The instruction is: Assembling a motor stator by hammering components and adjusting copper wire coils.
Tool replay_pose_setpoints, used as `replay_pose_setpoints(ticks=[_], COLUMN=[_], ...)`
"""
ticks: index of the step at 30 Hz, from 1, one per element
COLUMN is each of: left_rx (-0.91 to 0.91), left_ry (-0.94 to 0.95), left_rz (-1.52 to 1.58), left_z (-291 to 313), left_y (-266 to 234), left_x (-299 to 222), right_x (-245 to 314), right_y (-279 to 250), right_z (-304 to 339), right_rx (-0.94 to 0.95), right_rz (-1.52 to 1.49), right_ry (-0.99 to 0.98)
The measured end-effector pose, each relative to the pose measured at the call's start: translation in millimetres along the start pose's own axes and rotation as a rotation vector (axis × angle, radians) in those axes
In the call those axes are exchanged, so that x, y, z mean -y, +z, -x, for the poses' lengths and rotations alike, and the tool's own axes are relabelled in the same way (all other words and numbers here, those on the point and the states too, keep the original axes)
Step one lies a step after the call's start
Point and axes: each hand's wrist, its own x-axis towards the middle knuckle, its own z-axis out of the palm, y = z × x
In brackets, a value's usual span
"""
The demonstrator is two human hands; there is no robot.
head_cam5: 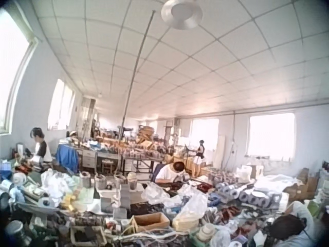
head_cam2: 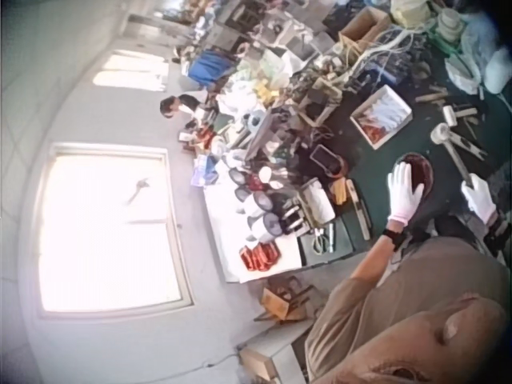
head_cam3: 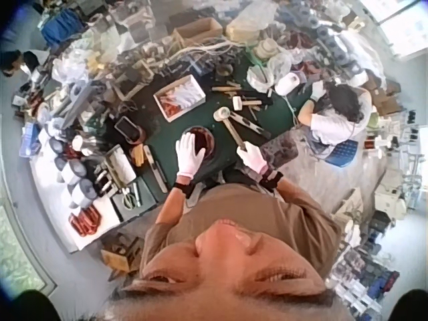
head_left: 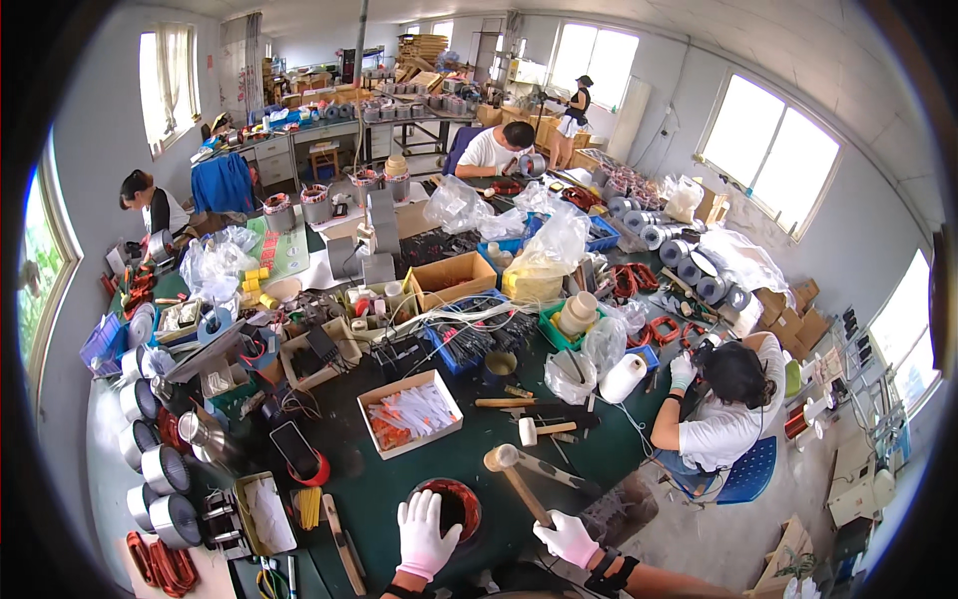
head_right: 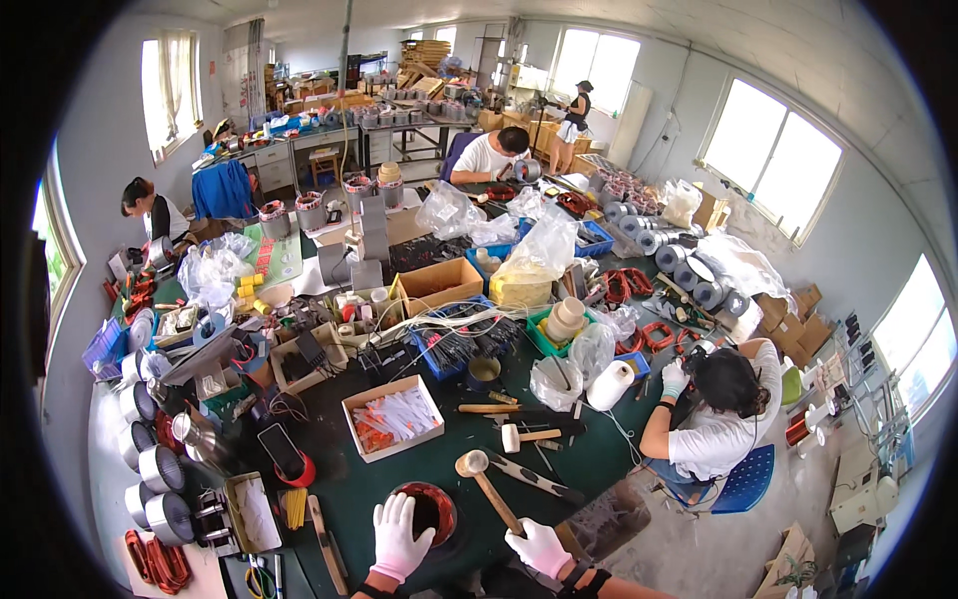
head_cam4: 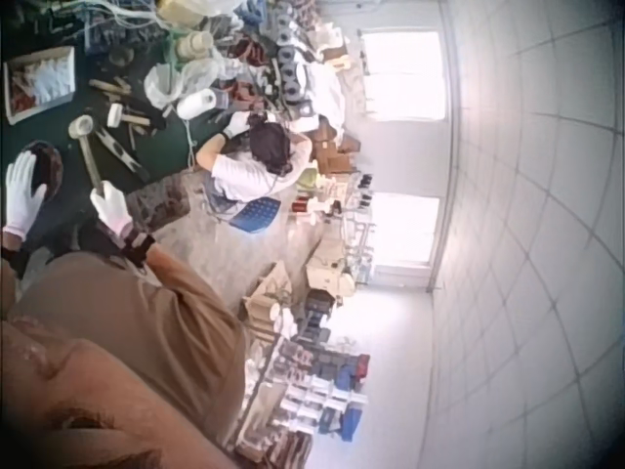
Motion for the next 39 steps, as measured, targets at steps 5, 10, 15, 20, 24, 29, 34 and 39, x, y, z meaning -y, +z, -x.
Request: replay_pose_setpoints(ticks=[5, 10, 15, 20, 24, 29, 34, 39], left_rx=[0.026, 0.024, 0.001, -0.008, -0.010, -0.031, -0.048, -0.254], left_ry=[-0.089, -0.100, -0.069, -0.064, -0.063, -0.055, -0.073, -0.455], left_rz=[0.012, 0.017, 0.001, 0.002, 0.014, 0.039, 0.078, 0.901], left_z=[20.7, 21.7, 21.9, 19.1, 18.9, 25.1, 32.8, 20.0], left_y=[3.8, 8.3, 13.9, 15.1, 14.3, 15.5, 12.3, 25.9], left_x=[13.6, 16.9, 19.3, 21.0, 21.0, 22.2, 19.2, 23.6], right_x=[-8.6, -0.8, -17.8, -20.7, -15.6, -29.5, -34.2, -33.1], right_y=[4.3, 11.5, 19.0, 18.4, 19.6, 25.2, 32.3, 31.7], right_z=[8.4, 14.9, 14.4, 16.9, 24.8, 33.1, 44.3, 41.6], right_rx=[0.009, 0.101, 0.115, 0.114, 0.097, 0.115, 0.126, 0.098], right_rz=[0.136, 0.095, 0.156, 0.211, 0.226, 0.172, 0.133, 0.159], right_ry=[-0.065, 0.024, -0.011, -0.028, -0.027, 0.022, 0.036, -0.015])
